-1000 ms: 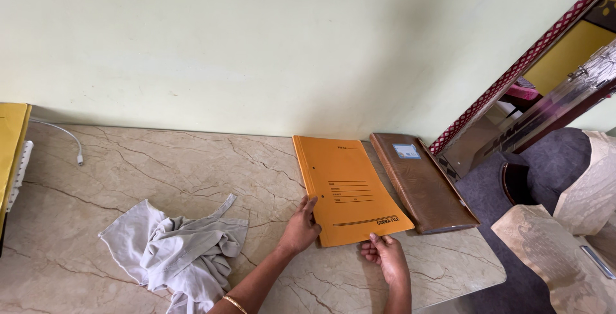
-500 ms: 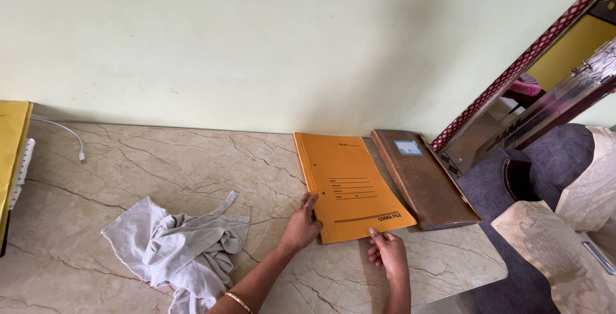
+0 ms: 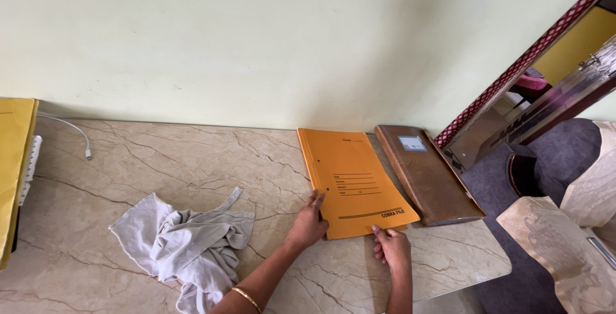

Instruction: The person wipes several folders and a notebook with a white cloth, flipping them over and stacking them on a desk.

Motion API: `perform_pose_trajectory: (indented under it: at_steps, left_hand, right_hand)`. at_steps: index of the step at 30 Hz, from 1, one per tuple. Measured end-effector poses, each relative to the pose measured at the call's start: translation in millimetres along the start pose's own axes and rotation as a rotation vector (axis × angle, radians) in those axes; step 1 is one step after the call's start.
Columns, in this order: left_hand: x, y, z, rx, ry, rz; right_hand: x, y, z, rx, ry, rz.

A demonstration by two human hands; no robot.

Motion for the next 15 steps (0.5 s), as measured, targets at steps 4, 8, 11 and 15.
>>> perform_pose_trajectory:
  at_steps: [4, 8, 11, 15]
  left_hand:
    - [4.2, 6.8, 2.5, 0.06, 0.089, -0.103]
    - [6.5, 10.9, 0.9, 0.106, 0.094, -0.186]
    - [5.5, 11.9, 1.4, 0.126, 0.092, -0.22]
    - [4.5, 11.7, 4.4, 0.119, 0.121, -0.242]
  right_hand:
    - [0.9, -0.2, -0.1, 0.003, 0.003, 0.017]
    - [2.8, 0.5, 4.3, -0.031, -0.005, 0.036]
    - [11.2, 2.0, 9.8, -0.069, 0.008, 0.125]
    - [20.4, 1.9, 22.5, -0.248, -0.062, 0.26]
Point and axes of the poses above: each hand's wrist, its own z-axis away from the middle knuckle, its own y-axis out of the palm, x = y × z, the point moved 1 cm from there along -z, towards the middle knuckle, and after that the axes turned 5 degrees about z, right-handed, at the moved point
